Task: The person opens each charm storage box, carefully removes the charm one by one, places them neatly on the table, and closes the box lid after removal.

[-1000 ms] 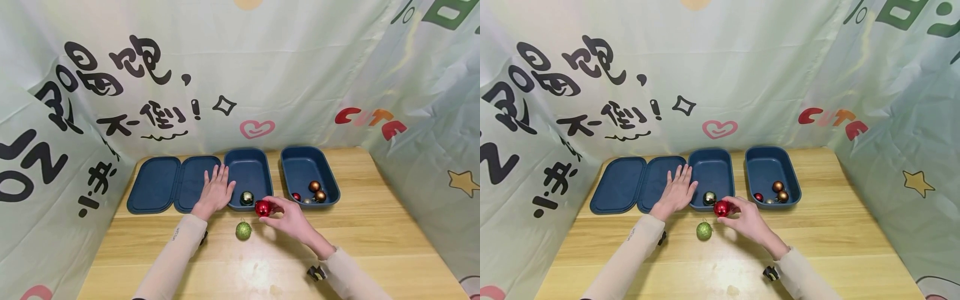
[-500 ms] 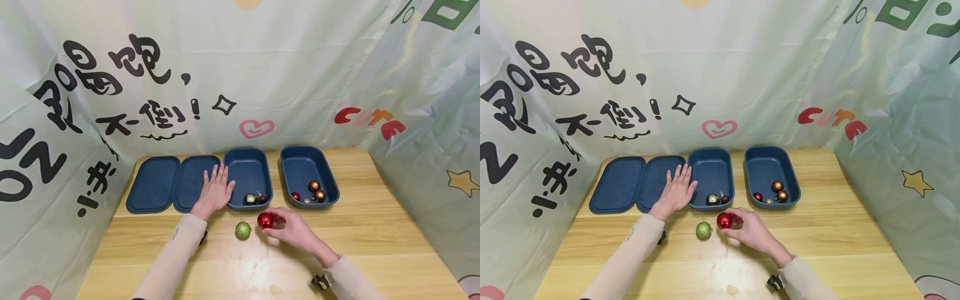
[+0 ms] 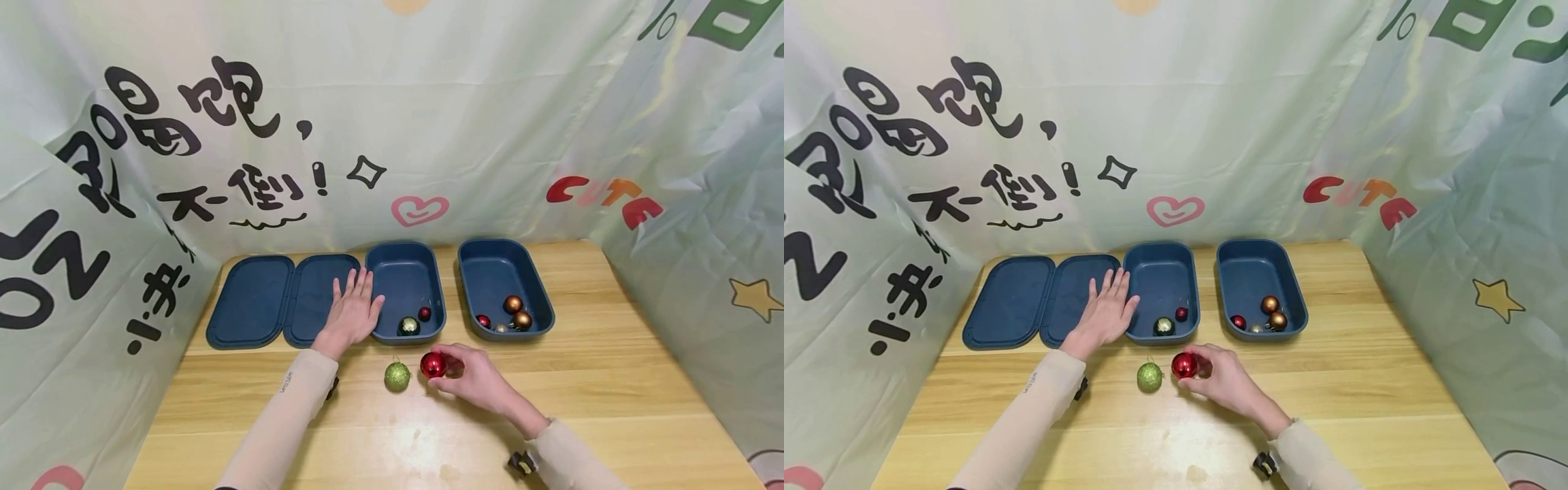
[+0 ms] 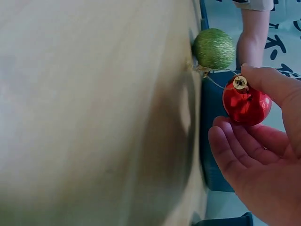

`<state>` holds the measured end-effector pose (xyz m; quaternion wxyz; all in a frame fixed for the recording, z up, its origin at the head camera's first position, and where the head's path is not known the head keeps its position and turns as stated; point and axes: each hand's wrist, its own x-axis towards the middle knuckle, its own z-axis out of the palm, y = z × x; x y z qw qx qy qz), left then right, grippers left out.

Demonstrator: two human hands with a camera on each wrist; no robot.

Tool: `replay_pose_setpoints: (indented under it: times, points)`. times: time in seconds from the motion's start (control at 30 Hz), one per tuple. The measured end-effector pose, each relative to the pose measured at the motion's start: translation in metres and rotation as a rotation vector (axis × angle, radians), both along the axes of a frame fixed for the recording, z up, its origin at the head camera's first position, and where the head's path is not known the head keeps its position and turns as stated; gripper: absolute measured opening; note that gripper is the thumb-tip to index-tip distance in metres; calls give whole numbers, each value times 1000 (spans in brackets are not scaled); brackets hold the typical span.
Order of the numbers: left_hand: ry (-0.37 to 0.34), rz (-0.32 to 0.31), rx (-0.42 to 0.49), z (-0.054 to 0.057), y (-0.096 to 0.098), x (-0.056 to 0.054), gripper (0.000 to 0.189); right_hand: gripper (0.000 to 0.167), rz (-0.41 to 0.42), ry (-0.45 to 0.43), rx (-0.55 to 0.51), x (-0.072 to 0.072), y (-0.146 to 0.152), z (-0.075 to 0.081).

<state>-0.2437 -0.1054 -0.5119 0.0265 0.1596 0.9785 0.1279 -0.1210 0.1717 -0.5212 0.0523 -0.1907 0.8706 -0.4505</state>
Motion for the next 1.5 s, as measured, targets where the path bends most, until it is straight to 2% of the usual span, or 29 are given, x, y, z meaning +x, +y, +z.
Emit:
replay_pose_setpoints:
  times: [0.5, 1.03, 1.3, 1.5]
  points:
    - [-6, 5, 3, -2, 0, -1, 67, 54, -18, 30, 35, 0, 6, -15]
    - [10, -4, 12, -1, 1, -1, 67, 51, -2, 47, 47, -1, 5, -19]
    - [10, -8, 3, -2, 0, -1, 68, 52, -7, 3, 37, -2, 6, -20]
    - [10, -4, 3, -2, 0, -1, 68, 55, -5, 3, 42, -1, 5, -20]
